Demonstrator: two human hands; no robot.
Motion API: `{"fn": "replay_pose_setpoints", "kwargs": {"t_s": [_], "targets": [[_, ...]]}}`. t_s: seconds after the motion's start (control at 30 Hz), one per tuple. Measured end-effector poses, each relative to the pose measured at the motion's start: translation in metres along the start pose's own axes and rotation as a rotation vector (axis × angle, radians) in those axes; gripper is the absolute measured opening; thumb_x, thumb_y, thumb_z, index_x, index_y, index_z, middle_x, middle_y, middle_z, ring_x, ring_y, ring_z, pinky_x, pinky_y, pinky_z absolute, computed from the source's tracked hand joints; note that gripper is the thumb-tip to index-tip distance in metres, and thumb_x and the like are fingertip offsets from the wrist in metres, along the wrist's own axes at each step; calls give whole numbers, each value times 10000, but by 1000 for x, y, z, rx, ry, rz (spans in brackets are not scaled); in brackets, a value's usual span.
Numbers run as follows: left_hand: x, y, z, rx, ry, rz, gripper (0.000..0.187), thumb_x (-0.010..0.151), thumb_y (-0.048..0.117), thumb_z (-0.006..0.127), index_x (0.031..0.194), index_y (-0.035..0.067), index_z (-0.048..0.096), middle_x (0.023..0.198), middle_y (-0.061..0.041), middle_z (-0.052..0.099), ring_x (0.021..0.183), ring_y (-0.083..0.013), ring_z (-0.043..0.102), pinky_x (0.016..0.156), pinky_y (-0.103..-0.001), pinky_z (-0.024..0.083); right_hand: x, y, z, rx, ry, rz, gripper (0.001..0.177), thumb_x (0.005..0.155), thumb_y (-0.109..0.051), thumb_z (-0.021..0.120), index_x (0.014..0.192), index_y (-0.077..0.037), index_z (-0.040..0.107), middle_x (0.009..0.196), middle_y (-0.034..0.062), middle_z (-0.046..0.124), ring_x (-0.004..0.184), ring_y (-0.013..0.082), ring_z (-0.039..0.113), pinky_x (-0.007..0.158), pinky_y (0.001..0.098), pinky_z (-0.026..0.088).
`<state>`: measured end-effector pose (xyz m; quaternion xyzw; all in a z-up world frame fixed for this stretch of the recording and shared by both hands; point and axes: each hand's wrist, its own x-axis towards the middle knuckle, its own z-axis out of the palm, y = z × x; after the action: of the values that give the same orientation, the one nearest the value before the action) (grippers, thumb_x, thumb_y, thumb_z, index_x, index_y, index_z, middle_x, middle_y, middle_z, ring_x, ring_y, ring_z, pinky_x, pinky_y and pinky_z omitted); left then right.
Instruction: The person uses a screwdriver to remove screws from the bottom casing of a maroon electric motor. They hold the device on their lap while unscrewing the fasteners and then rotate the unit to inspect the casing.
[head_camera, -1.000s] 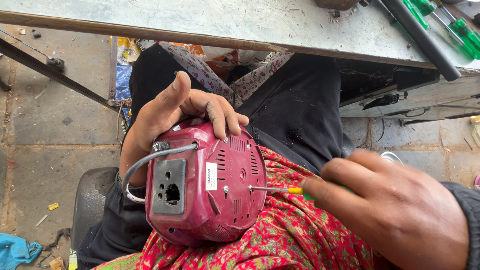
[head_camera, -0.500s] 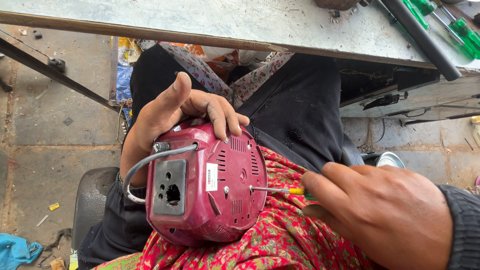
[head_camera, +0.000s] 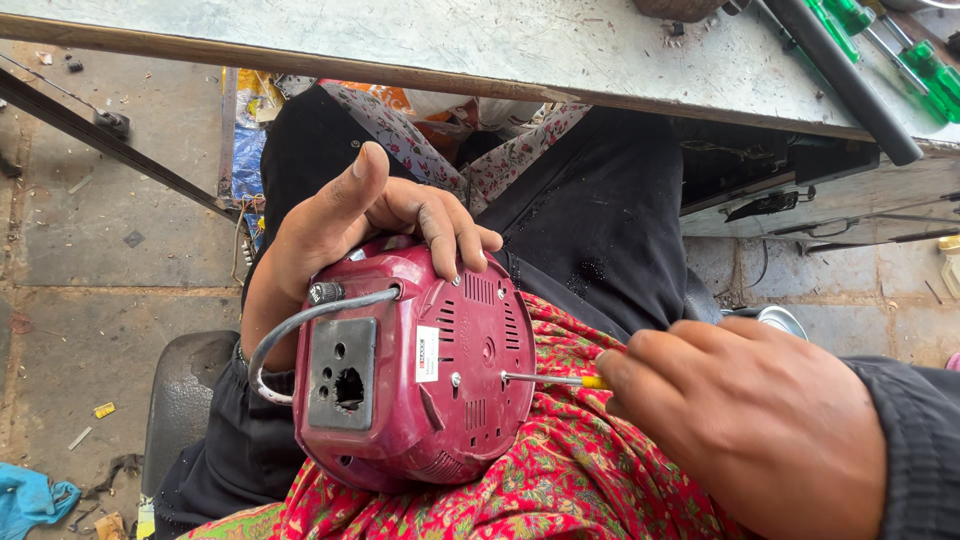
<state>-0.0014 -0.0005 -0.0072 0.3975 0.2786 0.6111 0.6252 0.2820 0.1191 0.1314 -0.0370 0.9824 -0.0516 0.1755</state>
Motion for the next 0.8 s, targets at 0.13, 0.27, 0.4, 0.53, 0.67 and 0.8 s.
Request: {"fn": "replay_pose_setpoints", "kwargs": {"t_s": [0.13, 0.27, 0.4, 0.53, 0.67, 0.8], "targets": [[-1, 4, 5, 4, 40, -2, 859, 1045, 710, 350, 855, -44, 714, 984, -241, 717, 1251, -415, 672, 1198, -490, 455, -12, 0, 4, -61, -22, -16, 608, 774, -306, 566, 1309, -20, 597, 1012, 70, 616, 838, 242, 639, 674, 387, 498], [-1, 11, 15, 31, 102, -19, 842, 1003, 715, 353, 814, -32, 692, 938, -233, 707, 1208, -403, 678, 1181, -482, 463, -8, -5, 20, -81, 15, 120, 559, 916, -369, 579, 1330, 6, 601, 990, 58, 614, 871, 220, 619, 720, 379, 487], [-4, 13, 19, 37, 171, -46, 829, 970, 711, 359, 785, -29, 682, 908, -232, 703, 1188, -396, 686, 1143, -478, 476, -7, -6, 11, -199, 9, -2, 672, 804, -284, 586, 1378, 63, 601, 984, 82, 608, 867, 243, 592, 722, 399, 452], [1, 12, 12, 22, 62, 8, 847, 1038, 706, 355, 837, -38, 705, 963, -233, 714, 1230, -399, 682, 1182, -480, 465, 1, -8, 3, -345, 280, -116, 481, 756, -272, 570, 1173, -37, 629, 1044, 99, 627, 978, 254, 621, 842, 403, 479], [-3, 11, 14, 34, 105, -2, 829, 1012, 698, 351, 805, -37, 675, 923, -230, 692, 1177, -399, 673, 1181, -482, 468, 13, 7, 17, -139, 327, 58, 332, 736, -191, 643, 1051, -89, 656, 1001, 94, 646, 914, 271, 655, 808, 432, 483], [-1, 8, 7, 0, 54, 12, 839, 1056, 688, 347, 838, -44, 694, 961, -236, 710, 1231, -407, 679, 1207, -490, 458, 27, 16, 41, 450, 244, 119, 331, 683, -143, 787, 1001, -97, 709, 940, 75, 664, 799, 253, 689, 664, 367, 541]]}}
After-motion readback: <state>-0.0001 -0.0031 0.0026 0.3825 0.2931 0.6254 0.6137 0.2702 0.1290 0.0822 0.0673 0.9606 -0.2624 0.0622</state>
